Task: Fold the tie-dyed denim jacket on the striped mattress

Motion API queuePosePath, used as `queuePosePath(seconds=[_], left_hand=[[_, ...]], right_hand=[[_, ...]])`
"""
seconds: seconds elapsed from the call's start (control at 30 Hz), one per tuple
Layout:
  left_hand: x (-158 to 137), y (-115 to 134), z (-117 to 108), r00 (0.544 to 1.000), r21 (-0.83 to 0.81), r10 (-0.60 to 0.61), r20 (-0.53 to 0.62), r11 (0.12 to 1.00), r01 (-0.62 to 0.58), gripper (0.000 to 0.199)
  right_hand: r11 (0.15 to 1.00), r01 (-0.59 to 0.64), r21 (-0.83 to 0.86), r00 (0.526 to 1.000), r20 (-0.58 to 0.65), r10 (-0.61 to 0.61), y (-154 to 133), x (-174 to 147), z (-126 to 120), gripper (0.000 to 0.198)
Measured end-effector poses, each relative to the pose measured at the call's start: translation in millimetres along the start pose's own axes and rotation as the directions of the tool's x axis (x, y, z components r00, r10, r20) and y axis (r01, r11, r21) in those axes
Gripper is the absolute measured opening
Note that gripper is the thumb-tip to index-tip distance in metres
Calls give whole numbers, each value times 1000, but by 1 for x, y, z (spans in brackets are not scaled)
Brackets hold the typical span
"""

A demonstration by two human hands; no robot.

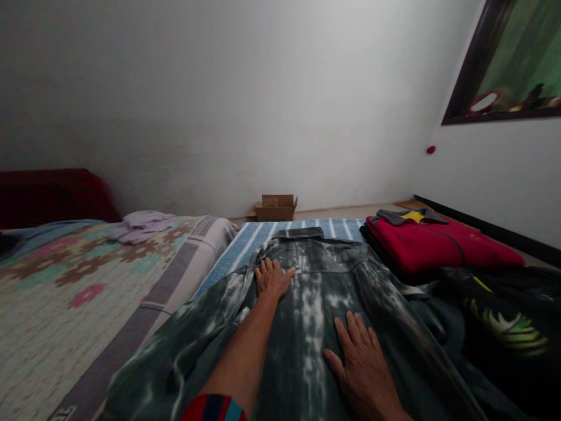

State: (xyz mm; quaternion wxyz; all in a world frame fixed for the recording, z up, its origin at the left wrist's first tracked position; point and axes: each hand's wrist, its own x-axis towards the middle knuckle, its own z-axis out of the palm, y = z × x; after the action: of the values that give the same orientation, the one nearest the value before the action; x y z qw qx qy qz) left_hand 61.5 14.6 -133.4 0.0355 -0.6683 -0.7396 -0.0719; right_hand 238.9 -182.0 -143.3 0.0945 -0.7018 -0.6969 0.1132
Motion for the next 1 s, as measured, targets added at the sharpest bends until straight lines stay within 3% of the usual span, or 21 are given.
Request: queuePosePath(seconds=[0.27,0.5,0.67,0.77,0.9,1.0], left_hand=[[33,-11,0,998,-98,-8,57,995,14,84],[65,-28,5,981,-104,78,176,993,-61,96],[84,-40,7,968,-74,119,220,992,-105,80],[85,-39,2,976,-58,132,173,991,-124,68],[73,-20,-7,991,25,127,37,992,-128,44],[60,7,-8,971,36,239,-18,970,-238,33]], right_hand=[[1000,-11,-7,1000,8,11,-1,-1,-3,62],[1000,-27,5,999,28,27,-2,0,-5,61],[998,-42,43,999,30,41,0,1,-1,62],[998,-41,58,999,11,40,0,2,2,62],[997,-43,69,999,6,42,-2,3,5,63],[996,-42,75,999,7,42,-3,4,7,64]])
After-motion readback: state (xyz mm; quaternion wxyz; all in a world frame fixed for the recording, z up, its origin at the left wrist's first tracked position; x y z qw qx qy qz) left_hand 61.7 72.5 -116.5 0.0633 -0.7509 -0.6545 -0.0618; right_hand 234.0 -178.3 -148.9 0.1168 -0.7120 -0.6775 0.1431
